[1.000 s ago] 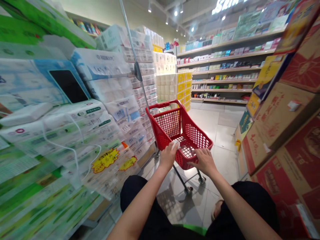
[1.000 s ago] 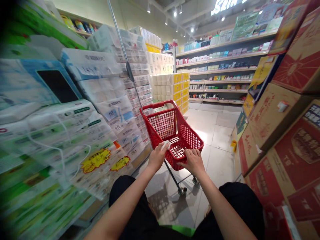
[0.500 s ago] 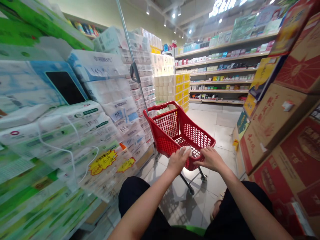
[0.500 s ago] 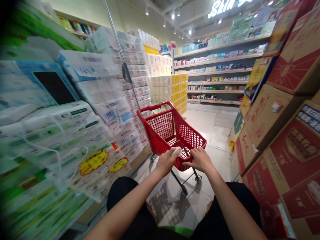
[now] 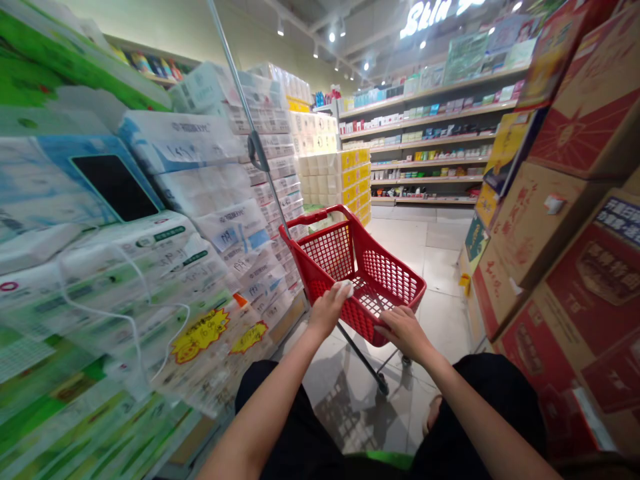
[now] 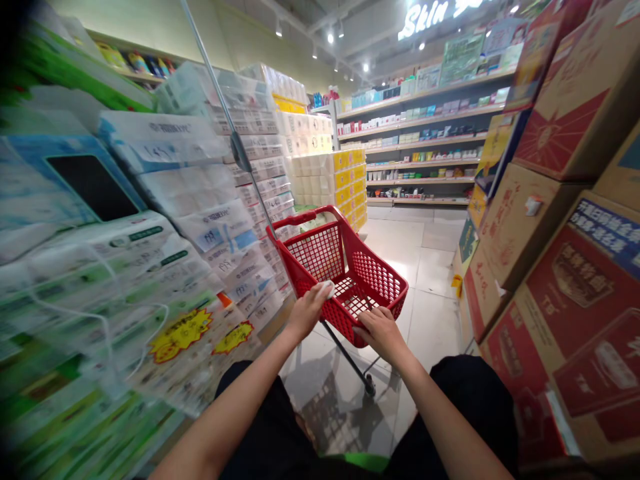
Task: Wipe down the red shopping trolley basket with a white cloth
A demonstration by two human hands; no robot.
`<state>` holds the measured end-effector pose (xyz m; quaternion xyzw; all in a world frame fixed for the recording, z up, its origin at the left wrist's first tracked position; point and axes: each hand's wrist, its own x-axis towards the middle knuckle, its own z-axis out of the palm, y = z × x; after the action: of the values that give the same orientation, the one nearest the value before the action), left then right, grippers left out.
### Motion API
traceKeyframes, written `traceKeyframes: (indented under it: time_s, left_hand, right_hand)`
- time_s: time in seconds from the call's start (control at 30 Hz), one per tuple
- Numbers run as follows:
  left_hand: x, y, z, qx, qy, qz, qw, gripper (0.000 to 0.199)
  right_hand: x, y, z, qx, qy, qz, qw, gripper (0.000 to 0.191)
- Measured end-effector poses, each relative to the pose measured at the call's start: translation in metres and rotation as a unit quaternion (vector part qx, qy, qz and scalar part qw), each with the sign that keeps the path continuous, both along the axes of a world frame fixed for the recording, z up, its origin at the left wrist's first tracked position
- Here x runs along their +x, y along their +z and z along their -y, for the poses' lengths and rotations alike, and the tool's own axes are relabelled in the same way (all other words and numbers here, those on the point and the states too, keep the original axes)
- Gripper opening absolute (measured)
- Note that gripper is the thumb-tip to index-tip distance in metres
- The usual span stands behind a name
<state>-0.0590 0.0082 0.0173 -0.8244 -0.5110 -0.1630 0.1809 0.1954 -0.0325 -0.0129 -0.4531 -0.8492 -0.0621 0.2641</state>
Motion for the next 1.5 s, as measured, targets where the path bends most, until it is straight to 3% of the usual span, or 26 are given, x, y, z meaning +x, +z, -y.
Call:
traceKeyframes:
  time_s: [0.1, 0.17, 0.33, 0.4, 0.5, 0.63, 0.73, 0.87, 0.97, 1.07, 1.17, 1.33, 1.4, 1.5]
  left_hand:
    - [-0.009, 0.008, -0.015, -0.01, 0.052, 0.021, 0.998, 0.057]
    - [0.002, 0.001, -0.013, -0.005, 0.057, 0.034, 0.998, 0.055]
    - [0.049, -0.032, 0.022, 0.021, -0.041, 0.037, 0.998, 0.055]
    - [0.054, -0.036, 0.03, 0.018, -0.079, 0.017, 0.997, 0.056]
    - [0.038, -0.023, 0.019, 0.001, -0.082, -0.003, 0.997, 0.055]
    - [0.0, 0.012, -0.023, -0.026, 0.046, 0.046, 0.998, 0.056]
    - [-0.008, 0.025, -0.041, -0.048, 0.108, 0.063, 0.991, 0.052]
    - [0.024, 0.006, -0.017, -0.068, 0.089, 0.095, 0.989, 0.054]
    - [0.054, -0.019, 0.021, -0.056, -0.004, 0.113, 0.992, 0.062]
    - [0.059, -0.029, 0.041, -0.06, -0.095, 0.077, 0.991, 0.063]
    - [0.038, -0.018, 0.027, -0.059, -0.09, 0.053, 0.993, 0.061]
    - [0.007, 0.007, -0.02, -0.05, 0.043, 0.108, 0.992, 0.061]
    - [0.011, 0.005, -0.023, -0.055, 0.055, 0.121, 0.99, 0.06]
    - [0.035, -0.01, -0.007, -0.056, 0.027, 0.136, 0.989, 0.062]
  right_hand:
    - [0.002, 0.002, 0.001, -0.003, 0.0, -0.007, 1.0, 0.021]
    - [0.001, 0.003, 0.0, 0.0, -0.009, -0.005, 1.0, 0.022]
    - [-0.002, 0.004, -0.002, 0.008, -0.035, -0.009, 0.999, 0.02]
    - [-0.002, 0.004, -0.002, 0.008, -0.034, -0.01, 0.999, 0.018]
    - [-0.003, 0.003, 0.0, 0.012, -0.041, -0.003, 0.999, 0.02]
    - [-0.004, 0.001, 0.002, 0.025, -0.05, 0.008, 0.998, 0.023]
    - [-0.006, 0.0, 0.003, 0.041, -0.049, 0.011, 0.998, 0.022]
    - [-0.008, -0.001, 0.004, 0.061, -0.055, 0.017, 0.996, 0.022]
    - [-0.008, 0.0, 0.005, 0.068, -0.059, 0.026, 0.996, 0.018]
    - [-0.008, 0.001, 0.005, 0.067, -0.059, 0.039, 0.995, 0.016]
    - [-0.007, 0.002, 0.005, 0.068, -0.073, 0.051, 0.994, 0.019]
    - [-0.007, 0.0, 0.004, 0.071, -0.099, 0.071, 0.99, 0.022]
    - [-0.007, 0.0, 0.004, 0.073, -0.11, 0.076, 0.988, 0.021]
    - [-0.009, -0.001, 0.007, 0.072, -0.129, 0.08, 0.986, 0.02]
